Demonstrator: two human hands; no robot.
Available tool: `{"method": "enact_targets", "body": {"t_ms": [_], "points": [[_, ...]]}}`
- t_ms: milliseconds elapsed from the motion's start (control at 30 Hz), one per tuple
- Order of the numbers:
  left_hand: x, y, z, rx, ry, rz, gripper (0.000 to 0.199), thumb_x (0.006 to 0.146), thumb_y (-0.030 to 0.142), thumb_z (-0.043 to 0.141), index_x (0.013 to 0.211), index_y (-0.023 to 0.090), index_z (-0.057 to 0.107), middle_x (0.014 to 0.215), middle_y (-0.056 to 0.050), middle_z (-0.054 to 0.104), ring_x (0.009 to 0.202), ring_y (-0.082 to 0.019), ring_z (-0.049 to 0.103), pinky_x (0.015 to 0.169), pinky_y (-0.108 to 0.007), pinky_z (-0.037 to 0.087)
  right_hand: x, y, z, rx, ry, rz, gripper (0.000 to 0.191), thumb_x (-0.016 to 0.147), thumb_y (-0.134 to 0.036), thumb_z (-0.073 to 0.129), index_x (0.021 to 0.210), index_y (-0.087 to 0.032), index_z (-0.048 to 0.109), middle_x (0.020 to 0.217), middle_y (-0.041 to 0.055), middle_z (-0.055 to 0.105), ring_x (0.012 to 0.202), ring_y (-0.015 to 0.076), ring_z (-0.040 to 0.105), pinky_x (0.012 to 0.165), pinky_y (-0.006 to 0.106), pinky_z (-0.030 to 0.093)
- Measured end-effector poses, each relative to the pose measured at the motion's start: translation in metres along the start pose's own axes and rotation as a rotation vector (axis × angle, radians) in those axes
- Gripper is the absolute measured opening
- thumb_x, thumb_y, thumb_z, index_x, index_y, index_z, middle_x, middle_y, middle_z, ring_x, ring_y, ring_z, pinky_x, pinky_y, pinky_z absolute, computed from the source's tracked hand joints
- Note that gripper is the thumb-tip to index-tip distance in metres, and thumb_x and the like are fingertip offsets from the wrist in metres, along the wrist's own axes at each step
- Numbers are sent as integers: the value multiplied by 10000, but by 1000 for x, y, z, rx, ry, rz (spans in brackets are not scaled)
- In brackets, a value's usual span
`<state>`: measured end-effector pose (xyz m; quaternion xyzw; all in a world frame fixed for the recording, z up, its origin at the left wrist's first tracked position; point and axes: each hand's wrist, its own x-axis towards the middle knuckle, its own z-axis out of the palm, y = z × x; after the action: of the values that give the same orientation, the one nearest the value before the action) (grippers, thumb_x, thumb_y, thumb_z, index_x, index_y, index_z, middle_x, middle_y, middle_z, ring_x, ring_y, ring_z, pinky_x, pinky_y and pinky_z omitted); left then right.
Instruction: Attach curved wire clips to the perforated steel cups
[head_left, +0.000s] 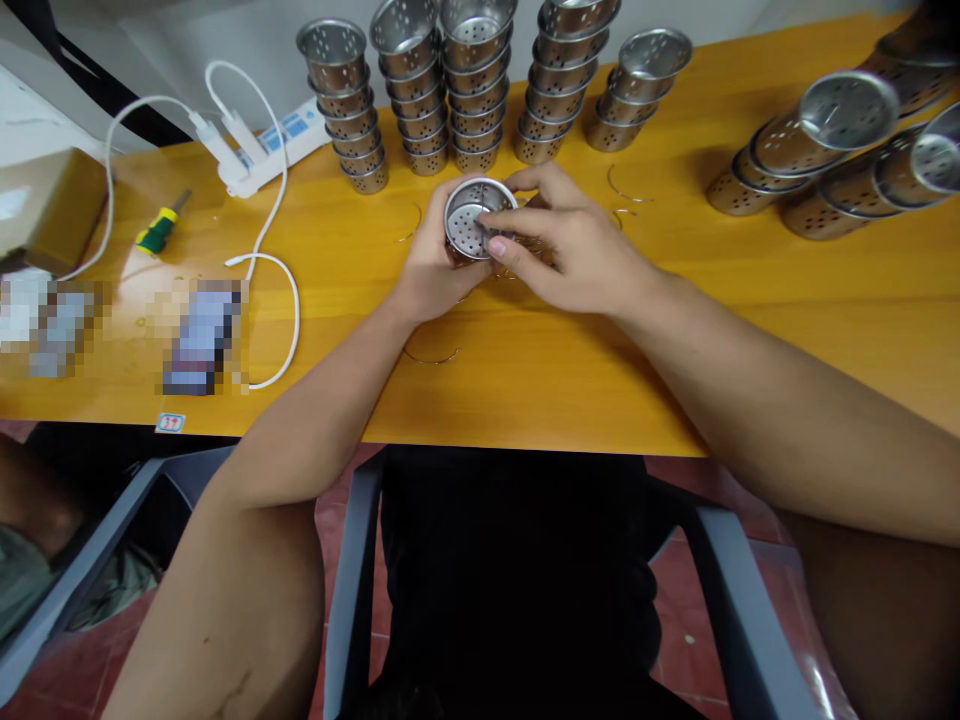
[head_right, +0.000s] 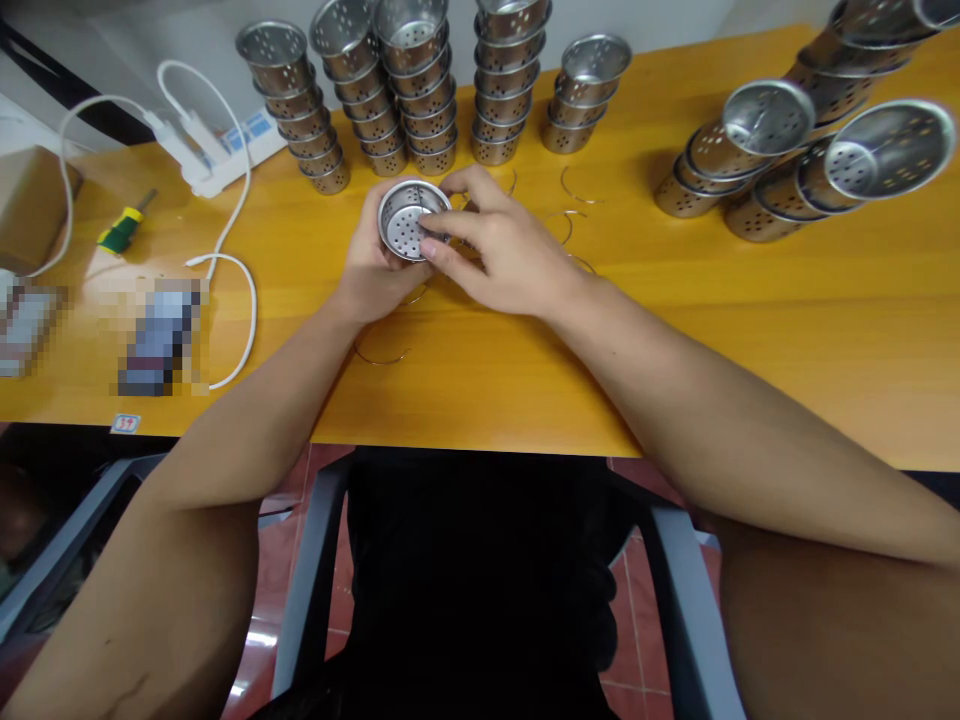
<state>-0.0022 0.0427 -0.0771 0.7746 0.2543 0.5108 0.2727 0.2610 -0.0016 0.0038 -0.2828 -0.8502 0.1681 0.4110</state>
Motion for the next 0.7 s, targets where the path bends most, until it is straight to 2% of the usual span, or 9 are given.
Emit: {"method": "enact_targets", "body": {"t_ms": [133, 233, 300, 367, 500, 567, 700], "points": [[2, 15, 2, -20, -17, 18, 920, 1152, 1058, 629, 1807, 455, 397, 1739, -61, 696, 1570, -288, 767, 1407, -587, 717, 0, 0, 1, 34, -16, 1, 646, 1238, -940, 721, 1587, -462, 979, 1673, 153, 808, 1560, 507, 781, 1388, 789, 662], [3, 16, 1, -42, 7, -8, 946, 1123, 1091, 628, 1789, 455, 410, 1726, -55, 711, 1552, -299, 760, 1409, -620, 723, -1, -1, 1, 43, -30, 12, 613, 1205, -926, 800, 1582, -476, 975, 1636, 140, 819, 1584, 504, 761, 1394, 783, 666], [3, 7, -1, -48, -27, -28, 1034, 1053, 1117, 740, 1786, 467, 408, 1731, -51, 724, 1551, -317, 756, 1416, -625, 728, -1, -1, 0, 51, -38, 20, 616, 1176, -920, 860, 1587, -473, 971, 1625, 141, 816, 1592, 508, 753, 1390, 779, 670], [2, -8, -4, -7, -95, -62, 1152, 1006, 1143, 778, 1840, 484, 336, 1811, -52, 698, 1616, -349, 717, 1469, -642, 697, -1, -1, 1, 55, -44, 21, 623, 1148, -906, 915, 1592, -471, 969, 1635, 143, 805, 1584, 512, 752, 1383, 776, 674], [0, -28, -9, 61, -193, -70, 1199, 1081, 1134, 647, 1955, 504, 120, 1962, -35, 621, 1775, -393, 598, 1584, -672, 582, -1, 0, 2, 64, -58, 6, 597, 1126, -859, 974, 1579, -470, 973, 1667, 146, 786, 1545, 523, 771, 1354, 779, 675], [0, -23, -10, 84, -209, -68, 1185, 1107, 1105, 654, 1970, 517, 96, 1968, -36, 616, 1779, -387, 602, 1581, -650, 586, 0, 1, 2, 73, -71, 11, 582, 1121, -845, 989, 1563, -467, 977, 1674, 150, 782, 1537, 531, 780, 1346, 778, 673], [2, 4, -4, 116, -126, -52, 1102, 1176, 1047, 625, 1967, 407, 203, 1851, -84, 631, 1697, -328, 700, 1458, -591, 666, 1, 4, 1, 85, -55, 15, 662, 1084, -849, 1022, 1618, -468, 934, 1705, 148, 771, 1550, 534, 776, 1367, 768, 664]]}}
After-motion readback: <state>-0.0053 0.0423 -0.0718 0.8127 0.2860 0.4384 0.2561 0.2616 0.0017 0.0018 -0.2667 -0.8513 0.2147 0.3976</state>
